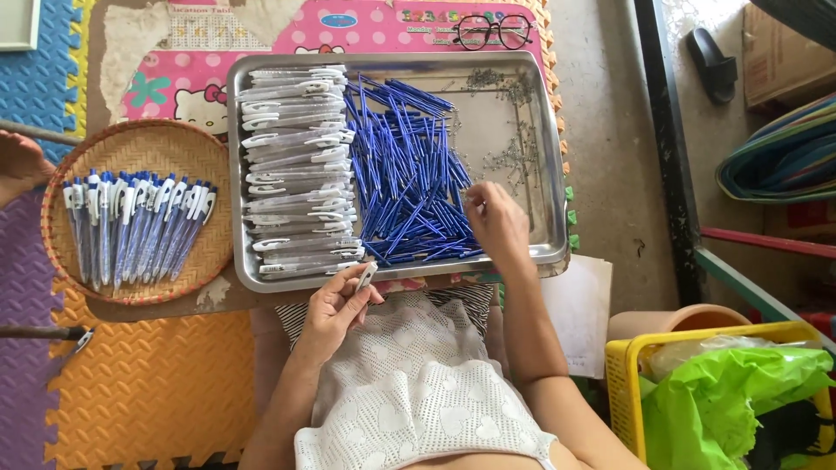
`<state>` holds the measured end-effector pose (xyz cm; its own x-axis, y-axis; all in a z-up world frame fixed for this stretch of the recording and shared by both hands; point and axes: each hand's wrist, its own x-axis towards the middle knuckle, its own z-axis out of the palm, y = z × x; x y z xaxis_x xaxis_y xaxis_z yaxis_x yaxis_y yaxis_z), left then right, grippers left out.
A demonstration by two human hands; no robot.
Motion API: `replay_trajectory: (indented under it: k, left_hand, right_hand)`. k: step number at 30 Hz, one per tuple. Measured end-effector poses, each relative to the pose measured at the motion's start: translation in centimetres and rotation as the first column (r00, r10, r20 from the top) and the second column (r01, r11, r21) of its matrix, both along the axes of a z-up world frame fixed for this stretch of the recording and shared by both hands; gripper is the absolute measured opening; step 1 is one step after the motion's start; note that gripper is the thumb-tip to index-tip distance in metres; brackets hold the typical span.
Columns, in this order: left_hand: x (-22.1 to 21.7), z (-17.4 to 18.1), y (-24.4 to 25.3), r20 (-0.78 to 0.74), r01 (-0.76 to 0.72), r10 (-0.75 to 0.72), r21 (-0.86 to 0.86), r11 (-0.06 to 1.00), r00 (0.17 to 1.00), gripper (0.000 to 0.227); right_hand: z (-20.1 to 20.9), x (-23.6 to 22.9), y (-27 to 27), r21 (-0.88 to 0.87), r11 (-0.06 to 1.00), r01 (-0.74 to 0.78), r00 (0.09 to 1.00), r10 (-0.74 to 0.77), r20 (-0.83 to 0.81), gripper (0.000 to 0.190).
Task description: Manually assembling ballpoint pens by inserting components and pressing end caps into pen bodies.
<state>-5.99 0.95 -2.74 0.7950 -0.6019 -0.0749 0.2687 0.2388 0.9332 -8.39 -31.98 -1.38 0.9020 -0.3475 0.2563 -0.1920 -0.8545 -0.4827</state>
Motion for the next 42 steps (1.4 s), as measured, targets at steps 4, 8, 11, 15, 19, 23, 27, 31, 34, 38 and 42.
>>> replay_trajectory:
  k: [4, 8, 11, 15, 19, 23, 27, 31, 34, 38, 42]
  left_hand:
    - [-0.3, 0.2, -0.1, 0.011, -0.005, 0.005, 0.006, 1.0, 1.0, 0.036]
    - [0.0, 0.2, -0.1, 0.008, 0.006, -0.006, -0.006, 1.0, 1.0, 0.036]
    - [0.0, 0.4, 0.0, 0.006, 0.015, -0.015, -0.002, 1.0, 1.0, 0.036]
    - [-0.1, 0.7, 0.0, 0.018, 0.016, -0.016, -0.013, 1.0, 1.0, 0.037]
    - [-0.2, 0.9, -0.3, 0.014, 0.012, -0.012, -0.024, 1.0, 1.0, 0.037]
    - [0.1, 1.0, -1.2, 0.037, 0.011, -0.009, -0.047, 0.999, 0.999, 0.036]
    - [0.1, 1.4, -2.5, 0.087, -0.04, 0.045, -0.056, 0.998, 0.995, 0.036]
    - [0.2, 4.8, -4.5, 0.117, -0.116, 0.132, -0.131, 0.985, 0.984, 0.034]
    - [0.3, 4.3, -5.1, 0.141, -0.124, 0.146, -0.153, 0.98, 0.979, 0.035]
    - [0.2, 3.8, -5.3, 0.122, -0.176, 0.192, -0.134, 0.975, 0.974, 0.036]
    - [-0.2, 4.4, -5.3, 0.308, -0.257, 0.237, 0.026, 0.966, 0.921, 0.037]
  right_hand:
    - [-1.0, 1.7, -0.4, -0.032, 0.997, 0.068, 0.978, -0.073, -0.196, 0.02]
    - [-1.6, 3.0, 0.2, -0.045, 0.993, 0.111, 0.94, -0.12, -0.319, 0.03]
    - [-2.2, 2.9, 0.1, 0.008, 0.989, 0.147, 0.919, -0.134, -0.37, 0.032]
    - [-3.0, 2.2, -1.2, 0.135, 0.97, 0.203, 0.926, -0.145, -0.347, 0.034]
    - [0.2, 0.0, -0.2, 0.706, 0.707, -0.024, 1.0, 0.015, 0.019, 0.029]
    - [2.5, -0.9, 3.1, 0.914, 0.223, -0.339, 0.941, 0.1, 0.325, 0.023]
    - [0.5, -1.2, 4.7, 0.866, 0.049, -0.498, 0.864, 0.11, 0.491, 0.021]
    - [1.0, -1.2, 6.0, 0.871, 0.104, -0.48, 0.871, 0.174, 0.459, 0.021]
    - [1.2, -1.3, 7.1, 0.866, 0.086, -0.493, 0.853, 0.248, 0.46, 0.019]
    - [2.2, -0.7, 8.3, 0.819, 0.143, -0.556, 0.813, 0.302, 0.498, 0.022]
    - [2.9, -0.8, 7.8, 0.677, 0.427, -0.6, 0.8, 0.354, 0.485, 0.023]
